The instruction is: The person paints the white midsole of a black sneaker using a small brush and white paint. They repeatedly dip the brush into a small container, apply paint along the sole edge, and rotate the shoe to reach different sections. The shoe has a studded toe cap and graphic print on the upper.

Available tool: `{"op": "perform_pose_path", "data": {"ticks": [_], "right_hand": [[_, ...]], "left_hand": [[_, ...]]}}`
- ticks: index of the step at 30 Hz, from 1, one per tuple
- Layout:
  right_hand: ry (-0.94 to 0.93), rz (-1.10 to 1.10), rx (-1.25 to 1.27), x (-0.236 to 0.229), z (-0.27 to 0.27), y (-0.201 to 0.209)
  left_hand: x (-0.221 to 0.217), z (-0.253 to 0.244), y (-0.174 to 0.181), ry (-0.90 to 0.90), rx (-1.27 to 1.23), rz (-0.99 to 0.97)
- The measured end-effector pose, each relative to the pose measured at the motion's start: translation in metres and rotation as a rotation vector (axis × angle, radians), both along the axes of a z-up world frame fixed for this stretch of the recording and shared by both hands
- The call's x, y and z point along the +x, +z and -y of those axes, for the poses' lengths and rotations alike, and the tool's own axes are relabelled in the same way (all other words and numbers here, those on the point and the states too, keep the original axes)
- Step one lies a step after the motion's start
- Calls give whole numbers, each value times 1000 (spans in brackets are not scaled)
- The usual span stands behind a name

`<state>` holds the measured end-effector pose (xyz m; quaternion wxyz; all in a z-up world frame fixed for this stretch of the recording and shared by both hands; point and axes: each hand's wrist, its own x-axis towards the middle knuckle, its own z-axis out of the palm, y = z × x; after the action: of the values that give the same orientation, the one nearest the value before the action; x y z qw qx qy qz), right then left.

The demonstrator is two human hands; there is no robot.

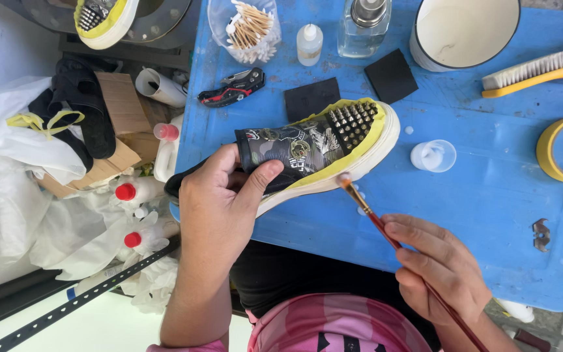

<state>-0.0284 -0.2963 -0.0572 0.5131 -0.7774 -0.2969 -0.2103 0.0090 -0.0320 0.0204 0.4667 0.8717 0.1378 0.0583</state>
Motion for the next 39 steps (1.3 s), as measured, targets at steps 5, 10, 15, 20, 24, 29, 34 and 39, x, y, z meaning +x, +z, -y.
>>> {"op": "perform_pose_path", "data": {"ticks": [5,10,15,20,24,29,34,39], "right_hand": [[-112,3,91,-5,-5,-2],[48,62,136,0,-7,-8],[-175,69,149,24,17,-17],[-237,31,145,25,31,-22],[-236,-12,124,20,28,-22],[-119,-11,241,16,25,-23],[-180,84,344,17,23,-41],[-244,144,423,12,27,-55]], "left_hand": [[-1,-1,-1,0,33,5],[-1,1,-1,-24,19,31],[-2,0,-1,-16,24,-15],[-1,0,-1,-28,29,-2],[-1,1,-1,-28,46,4],[1,1,-4,-37,33,0],[8,-13,-9,-88,-187,-126],[14,-41,1,-315,-731,-228]]}}
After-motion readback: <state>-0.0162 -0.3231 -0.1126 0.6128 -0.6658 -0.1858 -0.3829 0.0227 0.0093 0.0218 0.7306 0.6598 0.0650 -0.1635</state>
